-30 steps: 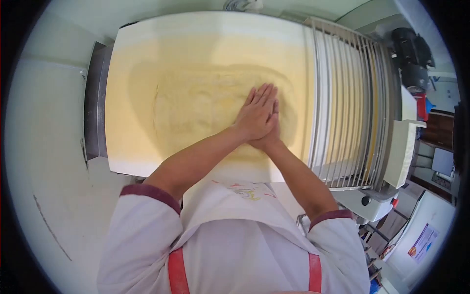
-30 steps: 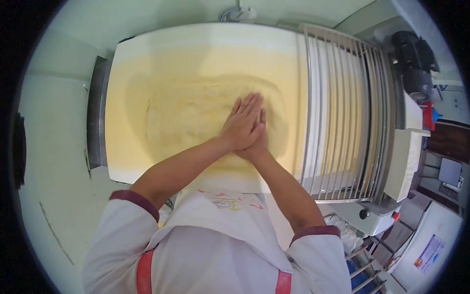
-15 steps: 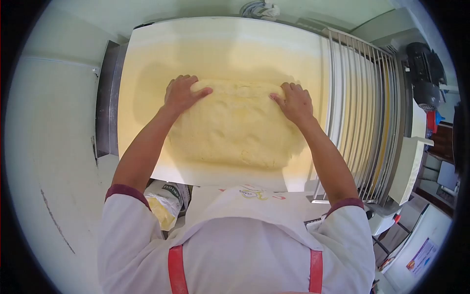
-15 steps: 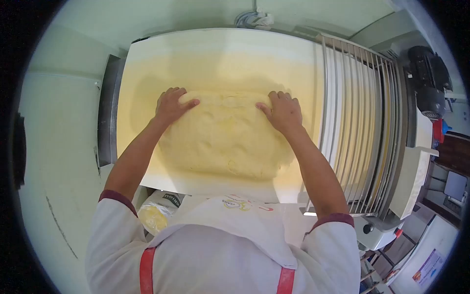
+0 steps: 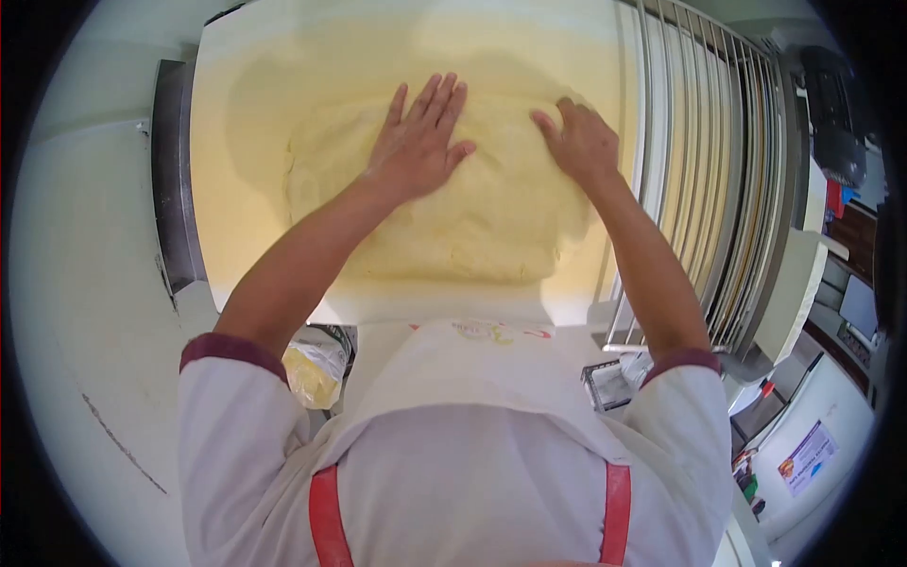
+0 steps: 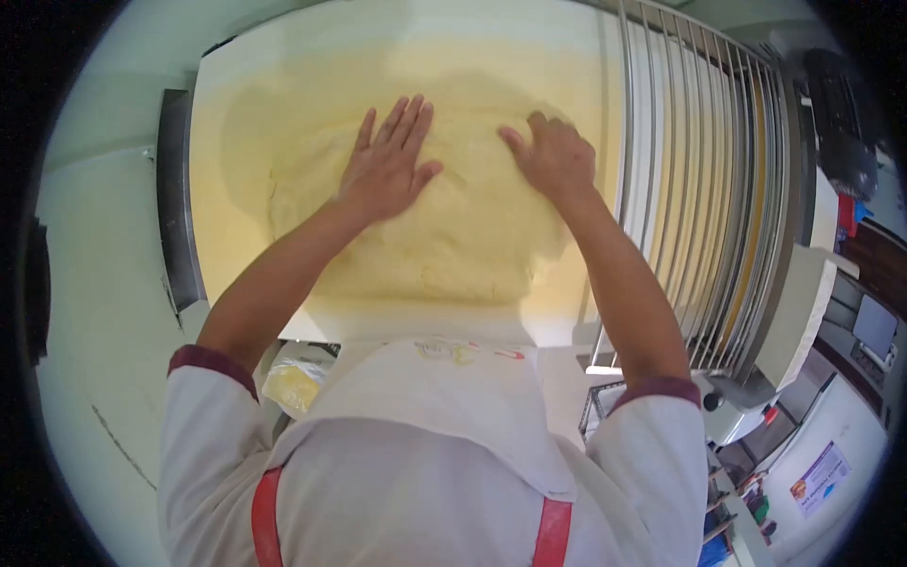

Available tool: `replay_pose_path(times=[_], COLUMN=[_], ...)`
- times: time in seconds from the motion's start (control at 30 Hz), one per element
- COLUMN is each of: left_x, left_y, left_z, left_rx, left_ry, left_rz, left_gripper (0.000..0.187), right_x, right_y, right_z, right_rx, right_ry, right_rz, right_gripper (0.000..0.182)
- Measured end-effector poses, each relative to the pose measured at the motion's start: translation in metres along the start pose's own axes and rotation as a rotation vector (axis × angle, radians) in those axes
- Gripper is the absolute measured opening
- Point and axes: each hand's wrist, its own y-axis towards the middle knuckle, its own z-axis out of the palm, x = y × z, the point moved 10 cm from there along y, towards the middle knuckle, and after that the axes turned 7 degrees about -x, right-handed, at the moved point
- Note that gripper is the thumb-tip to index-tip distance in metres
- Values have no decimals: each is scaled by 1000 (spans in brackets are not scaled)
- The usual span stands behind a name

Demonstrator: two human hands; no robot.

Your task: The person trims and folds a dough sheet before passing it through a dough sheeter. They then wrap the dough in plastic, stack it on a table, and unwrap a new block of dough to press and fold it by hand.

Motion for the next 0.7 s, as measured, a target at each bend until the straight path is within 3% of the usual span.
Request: replay_pose_path(times=[0.17,0.27,0.3,0.37,0.43,0.57,0.7], left_x=[2,-7,-25,-69,-82,-91,-92], left_y=[0,-19,-26,-29,-30,-22,-28], left_z=[-3,-6,-3,6,12,11,2], left_rx=[-50,-99,-101,-101,-97,-101,-142], left_ry=[-9,-5,-52,-149,-165,-33,-119], left_rz=[14,-26,24,107,40,-1,20], left_gripper=[70,69,68,67,67,67,67], right_x=[4,16,24,24,24,23,22], right_y=[-8,-53,-72,-88,-82,-67,-69], right_z=[-18,-19,-10,-4,-1,2,-6], right_rx=[-105,-413,-282,-282,-293,-310,-369], right_ry=[-49,-121,-63,-89,-105,-86,-52], right_rz=[74,-66,-82,-108,-134,-148,-156], right_gripper=[68,76,78,77,75,73,72])
